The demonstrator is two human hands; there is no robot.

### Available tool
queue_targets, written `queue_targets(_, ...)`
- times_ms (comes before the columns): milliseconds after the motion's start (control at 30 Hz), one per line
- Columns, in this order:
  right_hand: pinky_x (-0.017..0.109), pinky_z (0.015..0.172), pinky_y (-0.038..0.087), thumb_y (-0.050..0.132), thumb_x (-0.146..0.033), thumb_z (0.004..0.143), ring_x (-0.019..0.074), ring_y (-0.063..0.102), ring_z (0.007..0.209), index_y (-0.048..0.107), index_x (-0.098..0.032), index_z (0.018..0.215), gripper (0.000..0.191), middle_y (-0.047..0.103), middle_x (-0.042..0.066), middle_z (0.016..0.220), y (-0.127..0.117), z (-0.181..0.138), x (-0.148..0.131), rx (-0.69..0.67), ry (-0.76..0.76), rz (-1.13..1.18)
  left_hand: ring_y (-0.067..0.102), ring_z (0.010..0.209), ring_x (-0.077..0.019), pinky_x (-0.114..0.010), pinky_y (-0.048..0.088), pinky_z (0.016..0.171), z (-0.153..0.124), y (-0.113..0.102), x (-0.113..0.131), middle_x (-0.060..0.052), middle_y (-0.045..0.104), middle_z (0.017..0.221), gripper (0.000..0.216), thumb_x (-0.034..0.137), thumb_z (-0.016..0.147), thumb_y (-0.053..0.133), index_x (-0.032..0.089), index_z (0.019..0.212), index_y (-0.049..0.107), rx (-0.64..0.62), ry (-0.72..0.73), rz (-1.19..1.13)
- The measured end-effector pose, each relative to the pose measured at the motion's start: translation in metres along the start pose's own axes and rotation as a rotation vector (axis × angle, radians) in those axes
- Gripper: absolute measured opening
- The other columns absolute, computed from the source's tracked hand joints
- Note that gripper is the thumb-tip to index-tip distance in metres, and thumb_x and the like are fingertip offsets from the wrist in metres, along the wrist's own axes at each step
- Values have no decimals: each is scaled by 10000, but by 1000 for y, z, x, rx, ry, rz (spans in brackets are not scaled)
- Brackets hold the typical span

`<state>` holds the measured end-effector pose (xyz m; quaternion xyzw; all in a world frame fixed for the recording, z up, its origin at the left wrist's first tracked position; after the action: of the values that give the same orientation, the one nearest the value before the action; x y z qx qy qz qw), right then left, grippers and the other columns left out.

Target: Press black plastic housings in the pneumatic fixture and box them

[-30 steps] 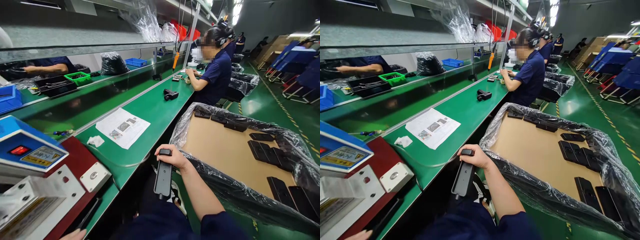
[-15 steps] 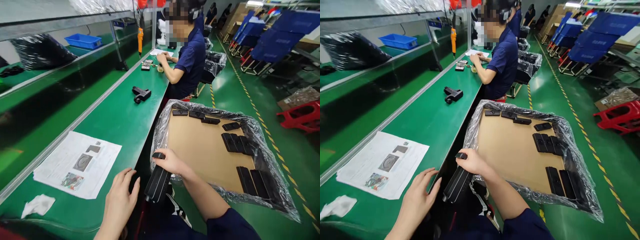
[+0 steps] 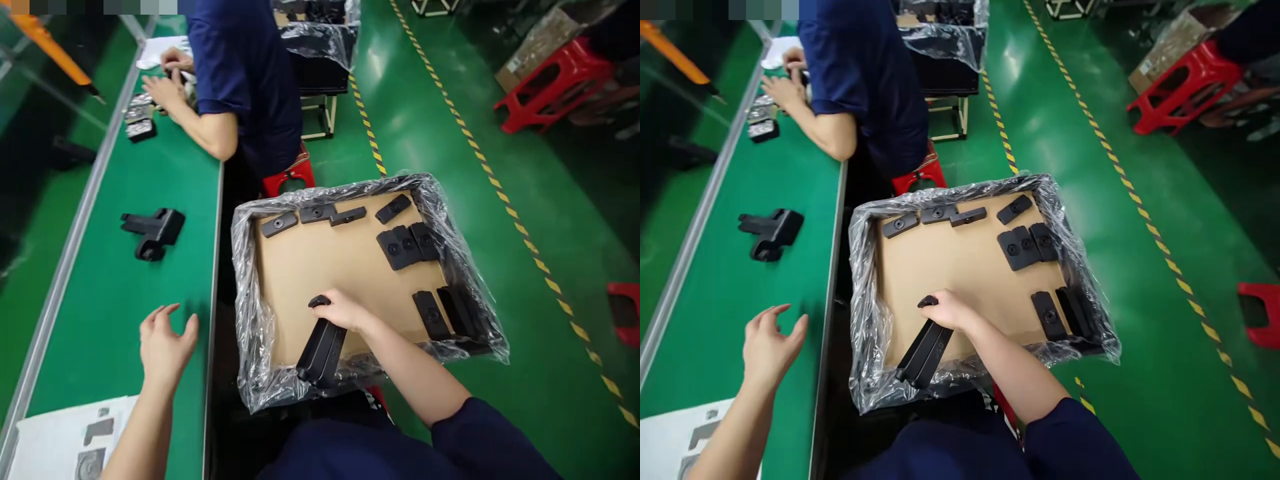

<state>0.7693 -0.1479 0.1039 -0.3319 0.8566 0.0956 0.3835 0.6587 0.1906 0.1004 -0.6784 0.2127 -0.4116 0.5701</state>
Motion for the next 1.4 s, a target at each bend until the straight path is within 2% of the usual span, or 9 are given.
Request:
queue_targets(267, 203, 412, 351, 646, -234, 610, 117, 491, 464, 569, -162, 646, 112, 525, -34, 537, -35, -42, 34, 54, 217, 395, 419, 1330, -396, -535, 374, 1081, 74, 6, 31, -215, 436, 1399, 467, 326, 728, 650, 121, 1141, 573, -6, -136, 110)
queue_targets(567, 192, 408, 445, 673, -235, 554, 123, 526, 453, 588, -149, 691, 183, 557, -24, 535, 5, -60, 31, -19, 295, 508, 297, 1408, -380, -495, 327, 1114, 137, -7, 14, -192, 224, 1564, 849, 354, 691, 753, 133, 1422, 383, -45, -227, 95)
queue_targets(700, 179, 400, 448, 715, -234, 544, 122, 540, 460, 634, -121, 719, 224, 601, 4, 567, 21, -74, 19, -96, 304, 514, 214, 1422, -432, -563, 264, 1115, 160, -8, 5, -228, 114, 1581, 1005, 416, 651, 792, 132, 1469, 284, -147, -127, -36)
queue_targets(833, 173, 389, 444, 750, -242, 546, 123, 540, 437, 630, -125, 705, 231, 589, -5, 536, 25, -88, 15, -108, 333, 509, 293, 1387, -449, -584, 282, 1083, 183, -9, 5, -210, 280, 1516, 1117, 375, 600, 828, 189, 1504, 198, -294, -227, -14)
queue_targets(967, 178, 410, 457, 750, -271, 546, 120, 540, 437, 617, -135, 694, 241, 577, -16, 529, 18, -88, 20, -98, 354, 495, 362, 1368, -375, -574, 239, 1104, 202, -10, 11, -3, 516, 1179, 1150, 213, 501, 847, 370, 1466, 241, -333, -403, -2)
queue_targets(1067, 187, 409, 446, 750, -307, 529, 125, 540, 445, 630, -134, 722, 286, 591, -9, 546, 8, -84, 20, -123, 338, 482, 422, 1304, -303, -575, 237, 1099, 209, -9, 16, 64, 403, 828, 1058, 218, 457, 859, 446, 1353, 345, -328, -383, 12)
queue_targets(1167, 202, 439, 449, 739, -351, 530, 135, 556, 484, 654, -127, 769, 339, 626, 14, 600, -3, -80, 13, -155, 267, 453, 528, 1141, -277, -537, 354, 1025, 204, -10, 21, 69, 229, 697, 771, 308, 436, 886, 390, 1085, 477, -321, -320, 125)
queue_targets(1300, 204, 471, 412, 722, -362, 564, 138, 550, 544, 680, -131, 828, 353, 625, 3, 634, -18, -83, -7, -110, 113, 350, 587, 860, -265, -514, 439, 908, 172, -28, 28, 84, 159, 613, 607, 401, 436, 882, 300, 810, 415, -351, -287, 218)
queue_targets(1400, 204, 495, 362, 714, -331, 605, 131, 529, 582, 702, -129, 829, 302, 615, -7, 651, -28, -96, -25, -36, -15, 238, 547, 685, -251, -481, 467, 835, 141, -48, 37, 100, 155, 537, 609, 368, 425, 874, 308, 797, 395, -423, -343, -37)
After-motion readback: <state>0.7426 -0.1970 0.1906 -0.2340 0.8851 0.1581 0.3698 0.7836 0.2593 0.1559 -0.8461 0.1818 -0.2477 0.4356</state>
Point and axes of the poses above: each hand's wrist, its own z-axis towards the middle knuckle, its own y-axis out of the palm, x = y × z, the point moved 3 cm from there along z, towards the middle knuckle
